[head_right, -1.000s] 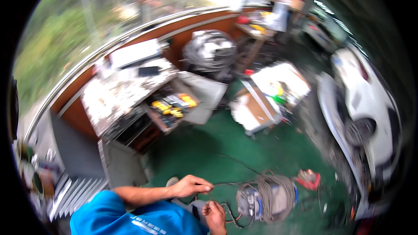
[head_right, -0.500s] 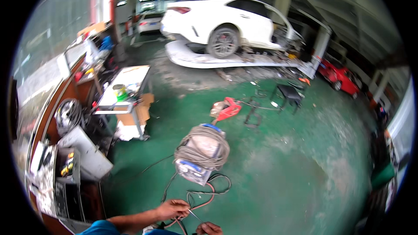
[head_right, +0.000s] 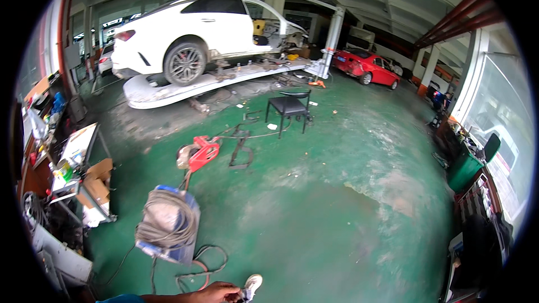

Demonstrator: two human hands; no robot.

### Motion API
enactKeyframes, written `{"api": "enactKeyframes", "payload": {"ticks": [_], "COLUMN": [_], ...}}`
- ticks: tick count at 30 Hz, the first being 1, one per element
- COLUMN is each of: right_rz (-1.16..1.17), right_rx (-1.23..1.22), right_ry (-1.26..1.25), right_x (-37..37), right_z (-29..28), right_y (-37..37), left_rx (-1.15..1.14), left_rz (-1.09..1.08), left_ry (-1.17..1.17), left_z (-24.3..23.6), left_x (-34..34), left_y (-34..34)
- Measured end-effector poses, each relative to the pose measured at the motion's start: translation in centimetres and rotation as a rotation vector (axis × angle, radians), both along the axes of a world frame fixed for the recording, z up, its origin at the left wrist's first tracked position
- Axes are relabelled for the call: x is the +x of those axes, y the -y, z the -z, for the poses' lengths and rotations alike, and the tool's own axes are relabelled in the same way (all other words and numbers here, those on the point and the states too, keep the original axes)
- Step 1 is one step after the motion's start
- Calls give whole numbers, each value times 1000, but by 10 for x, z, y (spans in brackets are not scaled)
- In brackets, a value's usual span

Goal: The person removes a car door handle, retrieves a screwdriver from a toolbox, and uses it to adjust the door mechanism. The person then reattaches the handle and tests the door opening and closing.

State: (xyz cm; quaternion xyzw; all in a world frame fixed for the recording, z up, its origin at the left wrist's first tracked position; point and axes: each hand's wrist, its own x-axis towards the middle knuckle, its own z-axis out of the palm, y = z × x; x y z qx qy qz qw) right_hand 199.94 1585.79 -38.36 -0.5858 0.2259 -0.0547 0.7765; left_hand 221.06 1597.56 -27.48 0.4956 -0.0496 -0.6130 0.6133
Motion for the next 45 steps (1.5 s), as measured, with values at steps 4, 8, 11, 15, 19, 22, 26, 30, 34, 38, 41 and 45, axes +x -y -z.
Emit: {"api": "enactKeyframes", "payload": {"ticks": [4,8,11,15,19,22,26,30,34,38,41,45], "right_rz": [190,928,940,957,953,915,917,909,854,750,845,902], "right_rx": [194,162,30,243,269,135,-128,-190,-226,-208,184,2], "right_ry": [38,-139,-584,-778,-749,-580,-417,-181,-33,-2,-12,-411], "right_x": [6,-66,-171,-164,-125,-83,6,150,233,289,235,151], "right_z": [49,37,105,99,139,163,135,-58,-144,-72,59,143], "right_y": [153,268,314,382,521,692,1008,1264,1438,1593,1671,1692], "left_rx": [38,-14,-109,-95,-136,301,627,735,883,776,642,357], "left_rz": [162,229,424,687,680,720,217,999,400,376,426,341], "left_ry": [104,231,444,908,1209,1334,388,924,296,281,361,541], "left_z": [88,21,-39,-41,51,197,269,260,280,304,306,256], "left_x": [82,124,160,206,257,316,366,371,365,403,457,570], "left_y": [167,347,475,626,771,826,775,804,957,1173,1388,1680]}}
